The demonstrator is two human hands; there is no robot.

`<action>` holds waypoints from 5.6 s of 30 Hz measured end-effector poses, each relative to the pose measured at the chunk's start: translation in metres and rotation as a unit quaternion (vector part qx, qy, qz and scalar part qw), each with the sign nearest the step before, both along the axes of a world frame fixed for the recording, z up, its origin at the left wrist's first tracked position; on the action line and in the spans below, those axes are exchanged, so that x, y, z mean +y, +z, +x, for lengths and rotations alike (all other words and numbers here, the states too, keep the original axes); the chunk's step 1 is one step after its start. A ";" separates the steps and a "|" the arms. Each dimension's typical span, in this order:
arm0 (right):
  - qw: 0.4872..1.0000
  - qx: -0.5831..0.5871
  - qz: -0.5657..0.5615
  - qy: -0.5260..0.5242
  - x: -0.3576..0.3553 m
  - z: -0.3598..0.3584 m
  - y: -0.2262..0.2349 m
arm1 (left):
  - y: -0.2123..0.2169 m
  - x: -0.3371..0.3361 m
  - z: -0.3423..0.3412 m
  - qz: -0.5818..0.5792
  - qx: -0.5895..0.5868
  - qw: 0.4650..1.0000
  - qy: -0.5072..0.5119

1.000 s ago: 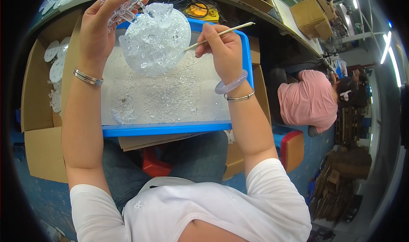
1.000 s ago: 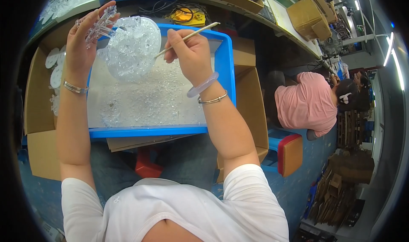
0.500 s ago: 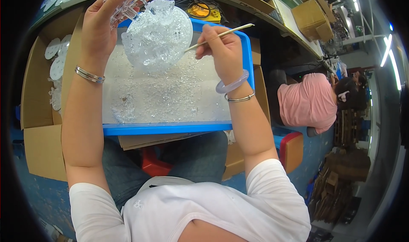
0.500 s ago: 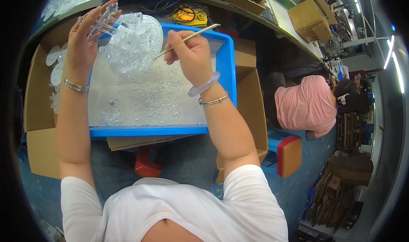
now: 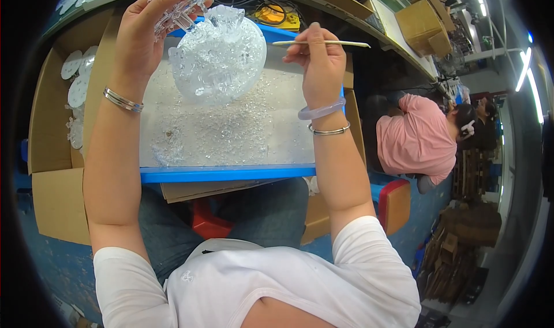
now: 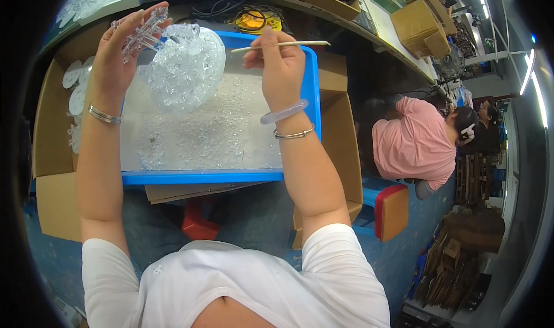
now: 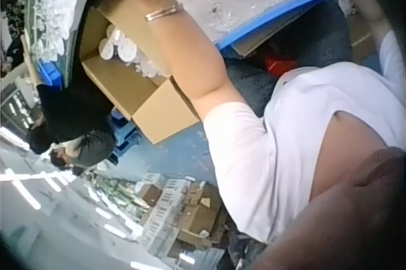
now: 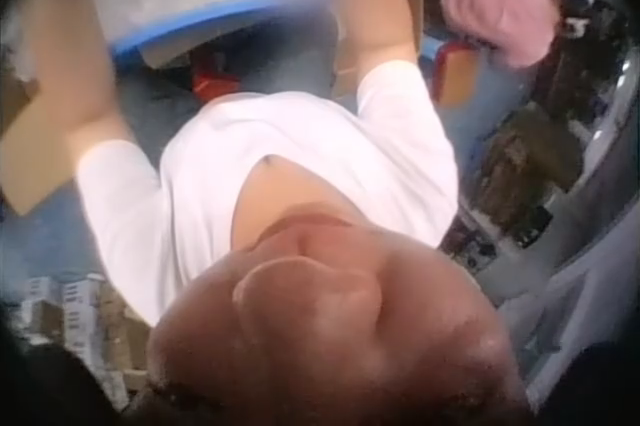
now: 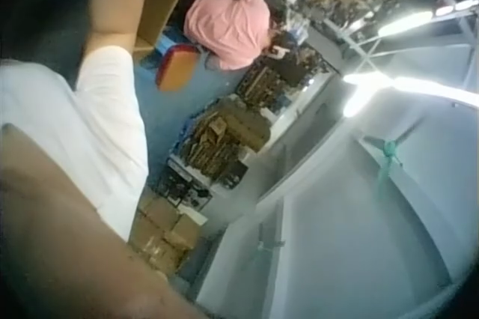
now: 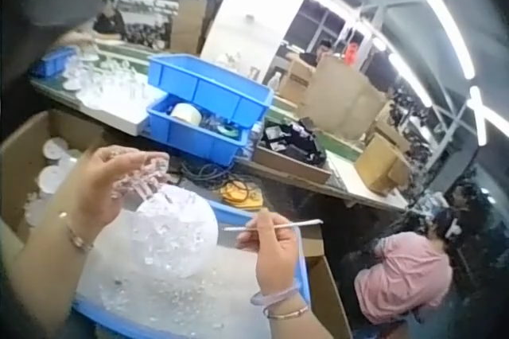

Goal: Assembling or cleaning small clear decorative components onto a base using a pick tool.

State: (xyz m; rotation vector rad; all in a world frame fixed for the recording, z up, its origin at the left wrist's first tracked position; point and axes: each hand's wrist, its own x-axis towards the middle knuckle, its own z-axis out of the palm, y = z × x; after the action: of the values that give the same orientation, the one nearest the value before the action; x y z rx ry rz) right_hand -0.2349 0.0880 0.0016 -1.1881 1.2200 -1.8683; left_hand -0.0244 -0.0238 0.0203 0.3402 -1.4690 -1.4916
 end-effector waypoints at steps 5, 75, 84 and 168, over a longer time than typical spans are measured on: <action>0.999 0.002 -0.012 0.031 0.003 0.003 0.001 | 0.001 -0.001 0.000 0.008 0.011 1.000 0.002; 0.989 0.057 0.033 0.134 0.006 0.019 -0.005 | 0.014 0.017 -0.013 0.094 0.182 0.968 0.144; 0.993 0.052 0.000 0.105 0.004 0.016 -0.006 | 0.014 0.017 -0.012 0.101 0.179 0.965 0.165; 0.940 0.330 0.086 -0.022 -0.008 0.022 -0.025 | 0.009 0.033 -0.027 0.014 0.176 0.966 0.187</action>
State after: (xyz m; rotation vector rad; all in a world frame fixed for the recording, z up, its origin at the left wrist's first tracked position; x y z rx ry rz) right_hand -0.2130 0.0799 -0.0237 -1.7698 1.7265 -1.3776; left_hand -0.0518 0.0092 0.0291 0.3280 -1.0361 -1.1951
